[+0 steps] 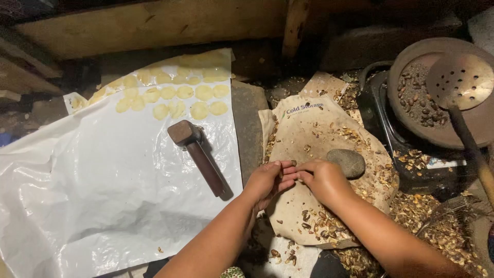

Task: Process melinjo seeds by roasting, cracking shells with a stone, and flattening them with a mallet.

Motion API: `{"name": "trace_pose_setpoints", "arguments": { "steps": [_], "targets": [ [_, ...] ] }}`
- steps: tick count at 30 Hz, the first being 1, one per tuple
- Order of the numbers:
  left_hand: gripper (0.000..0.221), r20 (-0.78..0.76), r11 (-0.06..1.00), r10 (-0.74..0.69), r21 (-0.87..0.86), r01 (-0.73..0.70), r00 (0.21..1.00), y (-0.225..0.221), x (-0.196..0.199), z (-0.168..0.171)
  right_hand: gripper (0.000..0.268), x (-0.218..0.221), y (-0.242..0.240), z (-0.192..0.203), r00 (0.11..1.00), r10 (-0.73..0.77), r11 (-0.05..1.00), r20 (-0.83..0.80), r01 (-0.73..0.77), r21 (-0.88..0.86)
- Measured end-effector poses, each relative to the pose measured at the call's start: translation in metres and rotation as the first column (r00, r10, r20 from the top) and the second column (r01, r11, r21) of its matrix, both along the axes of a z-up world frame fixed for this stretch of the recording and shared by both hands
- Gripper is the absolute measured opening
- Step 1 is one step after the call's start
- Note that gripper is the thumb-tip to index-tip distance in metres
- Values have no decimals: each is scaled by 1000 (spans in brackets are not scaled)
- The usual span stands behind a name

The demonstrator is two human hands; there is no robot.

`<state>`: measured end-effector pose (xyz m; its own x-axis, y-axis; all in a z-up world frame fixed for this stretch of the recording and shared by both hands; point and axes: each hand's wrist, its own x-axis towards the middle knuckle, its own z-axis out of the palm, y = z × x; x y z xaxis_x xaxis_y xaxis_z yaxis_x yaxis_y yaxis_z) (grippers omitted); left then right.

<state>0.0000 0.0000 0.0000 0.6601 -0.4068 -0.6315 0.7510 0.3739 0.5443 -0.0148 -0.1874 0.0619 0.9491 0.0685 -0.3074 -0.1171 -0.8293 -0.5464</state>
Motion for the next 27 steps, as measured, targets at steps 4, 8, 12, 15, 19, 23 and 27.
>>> {"name": "trace_pose_setpoints", "arguments": {
  "steps": [4, 8, 12, 15, 19, 23, 27],
  "targets": [
    [49, -64, 994, -41, -101, 34, 997, -9, -2, -8, 18, 2, 0, 18, 958, -209, 932, -198, 257, 257],
    [49, -159, 985, 33, -164, -59, 987, -5, -2, -12, 20, -2, -15, -2, 976, -178, 962, -127, 200, 184],
    [45, -240, 968, 111, -191, -159, 964, -5, -3, -25, 18, -7, -15, -46, 998, 54, 982, 18, -50, -181],
    [44, -261, 962, 134, -199, -189, 956, -2, -1, -36, 24, -7, -21, -62, 1000, -25, 983, -1, 25, -184],
    [44, -273, 960, 129, -207, -189, 953, 0, -1, -27, 20, 0, -42, -52, 994, -64, 982, 89, 79, -174],
    [46, -246, 976, 90, -170, -135, 965, -1, -3, -28, 17, -5, -34, -49, 996, 22, 986, 89, -7, -169],
    [47, -235, 981, 71, -161, -111, 969, 1, -4, -30, 18, -3, -18, -33, 993, 117, 965, -25, -120, -233]
  ]
}}
